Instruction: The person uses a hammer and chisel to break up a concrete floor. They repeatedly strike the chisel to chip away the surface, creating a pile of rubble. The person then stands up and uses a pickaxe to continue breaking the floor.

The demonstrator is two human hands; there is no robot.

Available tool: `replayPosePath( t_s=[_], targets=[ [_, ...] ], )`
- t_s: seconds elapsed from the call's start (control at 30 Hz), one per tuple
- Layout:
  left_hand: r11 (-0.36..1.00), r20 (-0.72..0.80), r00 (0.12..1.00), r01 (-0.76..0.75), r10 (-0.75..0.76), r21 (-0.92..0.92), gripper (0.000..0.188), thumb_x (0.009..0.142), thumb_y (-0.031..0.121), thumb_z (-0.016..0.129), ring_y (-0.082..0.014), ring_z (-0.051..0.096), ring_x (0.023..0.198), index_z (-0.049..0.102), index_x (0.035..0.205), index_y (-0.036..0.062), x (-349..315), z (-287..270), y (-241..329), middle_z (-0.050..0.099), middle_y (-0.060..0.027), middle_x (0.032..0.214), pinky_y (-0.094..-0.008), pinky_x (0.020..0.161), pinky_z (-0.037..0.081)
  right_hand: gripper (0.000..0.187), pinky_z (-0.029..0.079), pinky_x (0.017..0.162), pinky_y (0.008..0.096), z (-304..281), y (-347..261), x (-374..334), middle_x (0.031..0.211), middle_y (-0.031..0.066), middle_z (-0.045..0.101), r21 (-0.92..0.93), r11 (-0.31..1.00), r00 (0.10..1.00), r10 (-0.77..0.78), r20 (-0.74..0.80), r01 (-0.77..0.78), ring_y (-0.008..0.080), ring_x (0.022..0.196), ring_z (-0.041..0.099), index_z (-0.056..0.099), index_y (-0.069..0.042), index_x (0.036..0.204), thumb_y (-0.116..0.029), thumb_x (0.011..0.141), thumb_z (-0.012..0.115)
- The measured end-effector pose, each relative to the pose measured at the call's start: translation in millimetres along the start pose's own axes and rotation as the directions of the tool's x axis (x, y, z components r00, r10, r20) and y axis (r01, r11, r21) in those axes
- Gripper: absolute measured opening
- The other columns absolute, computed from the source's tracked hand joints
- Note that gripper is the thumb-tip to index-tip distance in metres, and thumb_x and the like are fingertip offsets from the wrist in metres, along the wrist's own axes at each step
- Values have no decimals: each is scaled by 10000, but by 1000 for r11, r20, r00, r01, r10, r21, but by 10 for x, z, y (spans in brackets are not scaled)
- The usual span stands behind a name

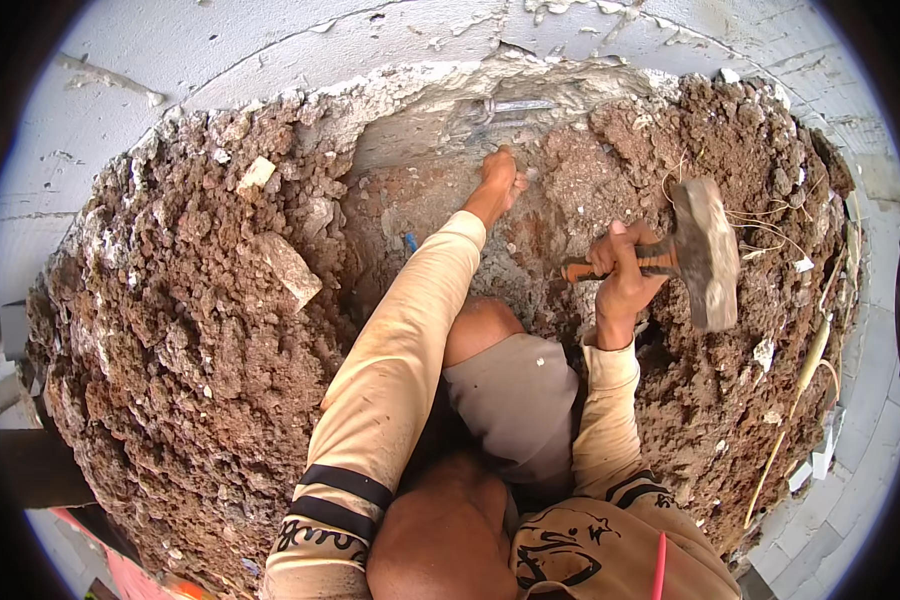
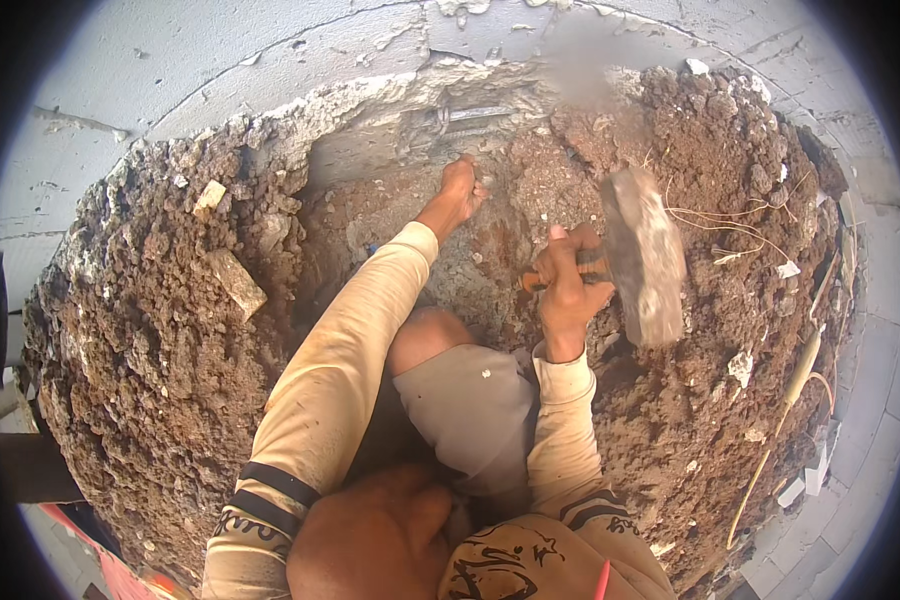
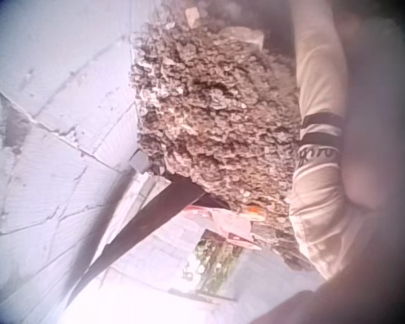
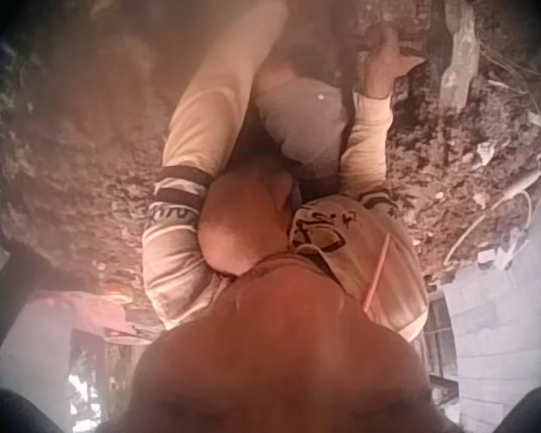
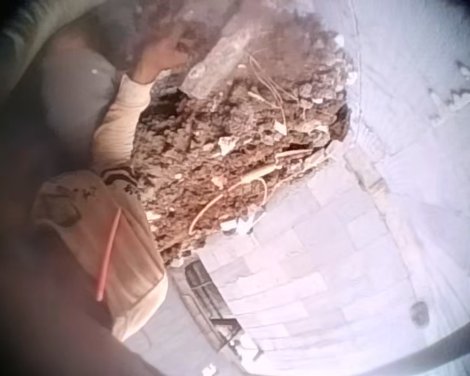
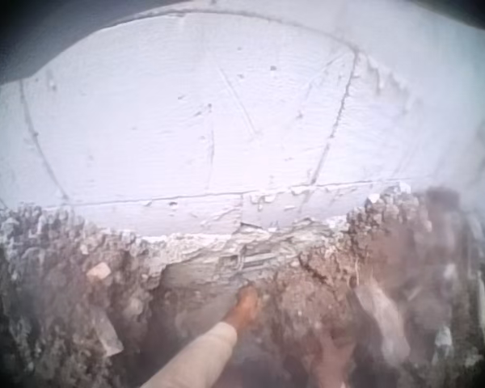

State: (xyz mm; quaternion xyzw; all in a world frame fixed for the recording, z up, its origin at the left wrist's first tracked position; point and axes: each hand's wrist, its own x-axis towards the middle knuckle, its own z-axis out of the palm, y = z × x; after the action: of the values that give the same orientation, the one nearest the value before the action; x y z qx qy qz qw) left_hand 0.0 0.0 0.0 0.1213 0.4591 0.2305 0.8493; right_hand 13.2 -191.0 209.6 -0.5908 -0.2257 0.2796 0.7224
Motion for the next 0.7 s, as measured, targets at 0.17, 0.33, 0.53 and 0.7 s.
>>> replayPosePath(
  t_s=[0.17,0.33,0.53,0.7],
  targets=[
    [993,-103,990,-88,96,75,287,981,312,452,-153,370,496,455,783,104,-59,108,159,428,-63,702,-335,397,324,244,383,448,354,-70,1011,140,562,77,549,-834,512,952,303,-49,-206,185,453,504,589,26,653,-138,829,624],
    [877,-238,966,29,98,480,295,949,251,471,-254,497,537,607,860,5,-271,98,41,585,-129,759,-420,443,361,367,488,690,456,-202,870,87,687,287,644,-753,588,914,403,-42,-294,390,687,659,670,118,808,-248,790,679],
    [757,-115,993,72,4,650,342,954,262,474,-298,535,529,607,860,-39,-460,-1,-76,584,-198,698,-446,462,382,318,465,630,413,-243,609,13,612,176,618,-711,607,907,408,-106,-356,257,595,586,689,69,812,-249,822,692],
    [846,-131,974,-91,186,525,329,984,294,456,-249,510,504,561,937,-15,-456,60,-129,551,-148,684,-413,434,348,318,301,378,287,-228,521,-56,522,-13,471,-561,740,920,377,-110,-370,94,396,401,528,-71,635,-167,904,668]
  ],
)
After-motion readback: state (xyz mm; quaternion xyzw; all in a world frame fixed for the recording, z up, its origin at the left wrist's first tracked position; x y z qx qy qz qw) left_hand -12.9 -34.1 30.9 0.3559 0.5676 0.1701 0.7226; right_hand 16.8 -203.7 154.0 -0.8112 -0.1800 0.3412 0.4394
